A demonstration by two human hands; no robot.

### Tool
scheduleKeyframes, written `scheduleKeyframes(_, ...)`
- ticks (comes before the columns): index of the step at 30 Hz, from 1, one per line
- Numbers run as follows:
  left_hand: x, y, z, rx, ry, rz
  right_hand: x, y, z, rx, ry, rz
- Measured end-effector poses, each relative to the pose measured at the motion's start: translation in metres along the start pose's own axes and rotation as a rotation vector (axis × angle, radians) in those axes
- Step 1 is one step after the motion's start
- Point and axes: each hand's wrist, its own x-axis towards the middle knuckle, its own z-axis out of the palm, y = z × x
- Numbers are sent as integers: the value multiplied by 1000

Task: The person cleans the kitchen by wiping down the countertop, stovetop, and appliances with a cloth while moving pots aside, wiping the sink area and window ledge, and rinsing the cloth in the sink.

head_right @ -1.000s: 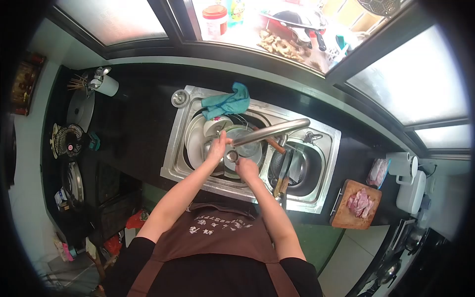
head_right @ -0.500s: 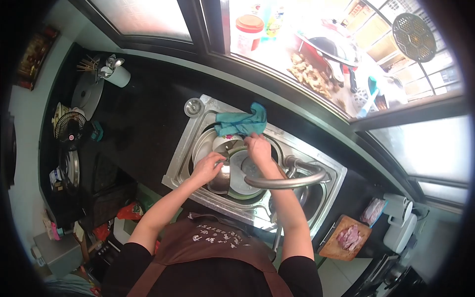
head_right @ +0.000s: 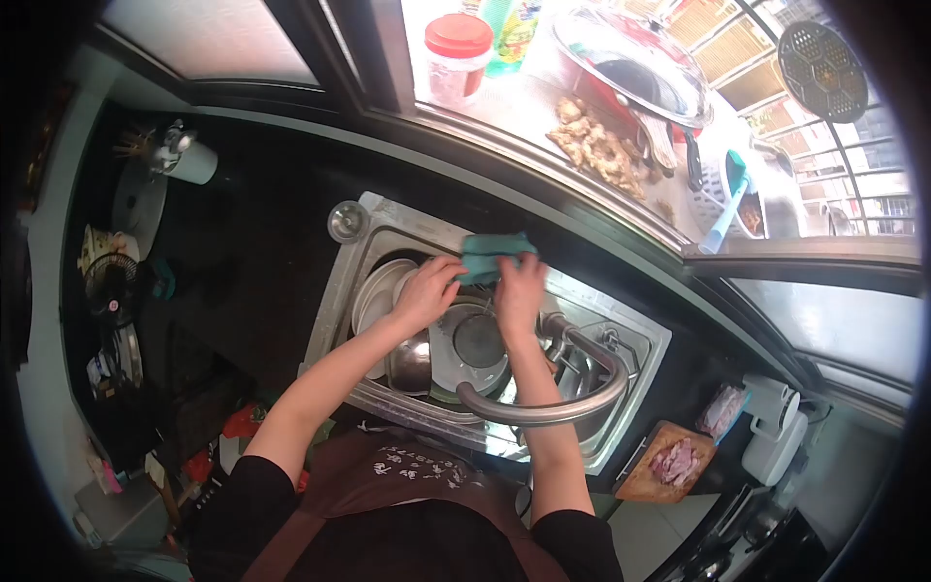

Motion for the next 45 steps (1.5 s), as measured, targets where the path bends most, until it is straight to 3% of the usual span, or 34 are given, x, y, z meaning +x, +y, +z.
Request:
scheduleKeyframes(1, 8, 6, 5, -23, -15, 14, -4, 8, -14, -67, 55, 92)
scheduleKeyframes(5, 33, 17, 36, 15, -83, 132, -30, 50, 11, -180, -45, 520)
scheduleKeyframes(6, 39, 21, 42, 33, -110, 151, -32, 61, 30, -192, -27, 418)
scheduleKeyframes(9, 60, 22, 62, 52, -109, 244, -18, 49, 59, 31, -13, 401)
scheduleKeyframes(12, 88, 21, 75, 40, -140, 286, -12, 55, 70, 578, -165, 227)
scheduleKeyframes(15, 99, 6, 84, 197, -221, 322, -25, 67, 50, 505, -259, 7)
scheduleKeyframes(16, 102, -3, 86, 243, -218, 391, -28, 58, 33, 634, -263, 231)
scheduleKeyframes(19, 101, -34, 90, 368, -265, 547, -49, 29, -15, 353, -196, 246)
scheduleKeyframes(24, 114, -79, 41, 459, -405, 594, -96, 14, -71, 493, -386, 203)
scheduleKeyframes(27, 114, -107, -10, 512, -448, 530, -128, 27, -91, 280, -367, 165)
scheduleKeyframes(30, 109, -131, -57, 627, -429, 502, -145, 42, -104, 230, -459, 254)
scheduleKeyframes(34, 97, -143, -107, 745, -417, 295, -161, 53, -104, 206, -500, 252)
scheduleKeyframes(45, 59, -231, -177, 794, 34, -274, -141, 16, -98, 272, -615, 251)
